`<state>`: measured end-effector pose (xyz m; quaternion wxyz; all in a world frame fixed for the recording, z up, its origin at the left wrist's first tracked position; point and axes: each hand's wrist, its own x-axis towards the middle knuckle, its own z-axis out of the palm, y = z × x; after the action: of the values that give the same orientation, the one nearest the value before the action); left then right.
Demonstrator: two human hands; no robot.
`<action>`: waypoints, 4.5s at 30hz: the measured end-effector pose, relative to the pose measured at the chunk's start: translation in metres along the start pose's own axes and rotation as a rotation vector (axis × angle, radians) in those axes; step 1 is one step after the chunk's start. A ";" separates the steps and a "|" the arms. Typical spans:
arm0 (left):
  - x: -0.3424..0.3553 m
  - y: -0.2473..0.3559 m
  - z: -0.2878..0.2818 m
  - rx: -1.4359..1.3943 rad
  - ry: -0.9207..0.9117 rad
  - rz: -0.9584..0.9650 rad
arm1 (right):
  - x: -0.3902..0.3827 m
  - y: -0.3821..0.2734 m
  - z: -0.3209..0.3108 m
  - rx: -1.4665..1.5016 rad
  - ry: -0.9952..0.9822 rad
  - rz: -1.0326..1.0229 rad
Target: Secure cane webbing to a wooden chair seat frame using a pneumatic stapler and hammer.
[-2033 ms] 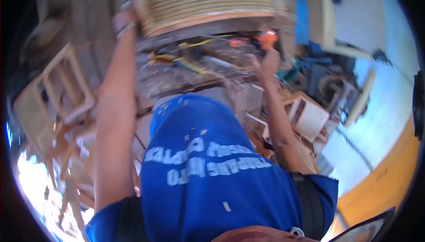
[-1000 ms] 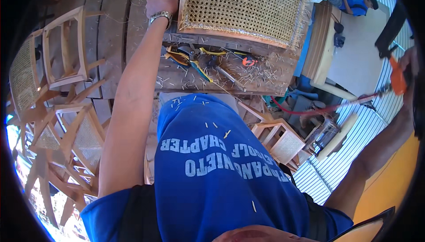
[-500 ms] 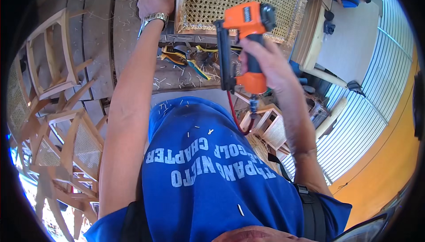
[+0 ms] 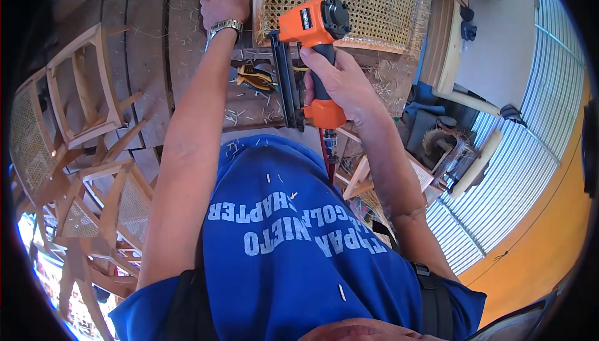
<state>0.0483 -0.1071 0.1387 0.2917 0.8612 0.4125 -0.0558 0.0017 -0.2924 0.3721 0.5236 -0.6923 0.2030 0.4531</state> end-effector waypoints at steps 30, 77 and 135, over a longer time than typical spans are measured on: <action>0.002 0.000 -0.001 0.011 -0.007 -0.012 | -0.077 0.135 -0.183 -0.170 0.175 -0.123; 0.021 -0.014 0.010 -0.035 0.007 0.053 | 0.057 0.137 -0.015 -0.503 0.360 -0.927; 0.010 -0.004 -0.001 0.116 0.033 -0.100 | 0.094 0.048 -0.072 -0.357 0.157 -0.654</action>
<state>0.0521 -0.0978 0.1345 0.2313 0.8557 0.4560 -0.0798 0.0428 -0.3572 0.2701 0.4944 -0.8336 -0.0714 0.2358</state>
